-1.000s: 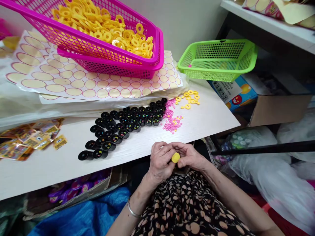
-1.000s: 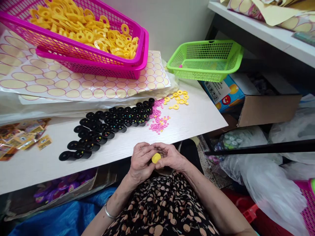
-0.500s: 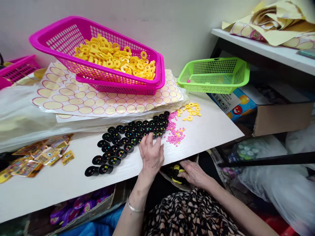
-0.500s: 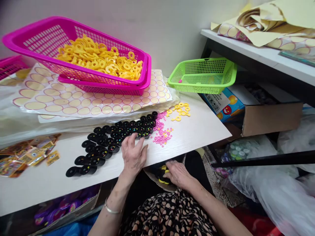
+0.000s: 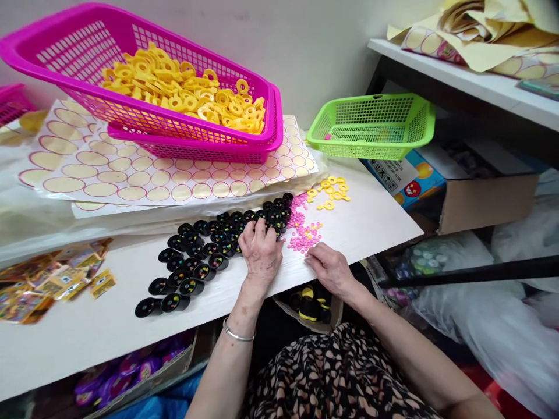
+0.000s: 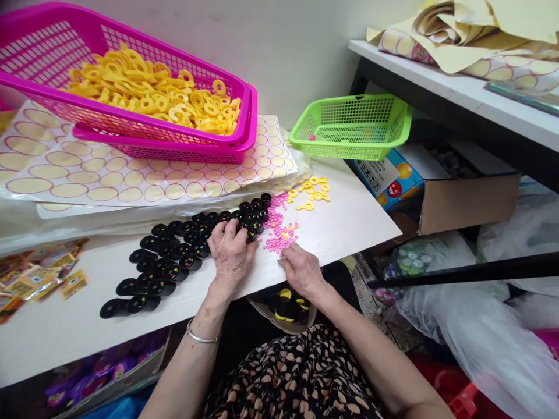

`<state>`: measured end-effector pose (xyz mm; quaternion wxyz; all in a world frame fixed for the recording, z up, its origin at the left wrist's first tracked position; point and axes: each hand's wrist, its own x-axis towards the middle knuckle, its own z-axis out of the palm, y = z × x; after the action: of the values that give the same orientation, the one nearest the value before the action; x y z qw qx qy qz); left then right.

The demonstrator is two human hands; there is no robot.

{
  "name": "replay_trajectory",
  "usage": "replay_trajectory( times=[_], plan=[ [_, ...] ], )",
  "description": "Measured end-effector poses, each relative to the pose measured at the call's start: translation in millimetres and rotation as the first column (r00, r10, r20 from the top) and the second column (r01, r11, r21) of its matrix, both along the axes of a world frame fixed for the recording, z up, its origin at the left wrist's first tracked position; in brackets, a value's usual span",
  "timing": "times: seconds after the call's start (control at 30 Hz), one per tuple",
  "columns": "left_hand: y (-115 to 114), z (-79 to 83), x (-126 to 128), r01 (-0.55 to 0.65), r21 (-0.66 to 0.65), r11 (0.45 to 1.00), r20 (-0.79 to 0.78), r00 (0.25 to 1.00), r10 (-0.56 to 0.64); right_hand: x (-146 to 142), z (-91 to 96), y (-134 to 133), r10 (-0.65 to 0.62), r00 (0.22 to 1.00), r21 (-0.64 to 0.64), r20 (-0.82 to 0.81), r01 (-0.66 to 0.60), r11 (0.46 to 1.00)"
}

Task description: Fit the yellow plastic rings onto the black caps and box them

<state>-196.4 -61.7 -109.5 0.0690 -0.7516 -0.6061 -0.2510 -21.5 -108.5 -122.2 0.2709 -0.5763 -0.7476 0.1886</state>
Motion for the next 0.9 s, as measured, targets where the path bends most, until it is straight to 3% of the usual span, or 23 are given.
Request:
replay_trajectory(
  times=[0.2, 0.4, 0.53, 0.63, 0.77, 0.83, 0.9],
  plan=[
    [2, -5.4, 1, -0.011, 0.044, 0.999, 0.009, 1.0, 0.011, -8, -9.1, 7, -0.019, 0.956, 0.07, 0.292, -0.002, 0.998],
    [-8, 6.6, -7, 0.098, 0.117, 0.988, 0.133, 0.985, -0.113, -7, -3.1, -1, 0.078, 0.928, 0.079, 0.364, -0.114, 0.99],
    [-26, 4.3, -14, 0.235, 0.075, 0.969, 0.33, 0.911, -0.247, -8, -0.4, 0, 0.072, 0.956, 0.004, 0.284, -0.076, 0.997],
    [-37, -10.6, -15, 0.231, -0.046, 0.972, 0.51, 0.842, -0.177, -11, 0.6, 4, 0.05, 0.979, -0.043, 0.197, -0.043, 0.998],
    [-41, -31.5, -13, 0.212, -0.175, 0.961, 0.734, 0.678, -0.016, -21, 7.0, 8, 0.102, 0.986, 0.006, -0.134, -0.102, 0.995],
    [-41, -36.5, -13, 0.227, -0.178, 0.958, 0.758, 0.652, -0.014, -28, 12.2, 10, 0.164, 0.953, 0.048, -0.254, -0.157, 0.986],
    [-40, -38.1, -14, 0.243, -0.155, 0.957, 0.751, 0.659, -0.046, -35, 16.5, 12, 0.224, 0.936, 0.078, -0.271, -0.211, 0.974]
  ],
)
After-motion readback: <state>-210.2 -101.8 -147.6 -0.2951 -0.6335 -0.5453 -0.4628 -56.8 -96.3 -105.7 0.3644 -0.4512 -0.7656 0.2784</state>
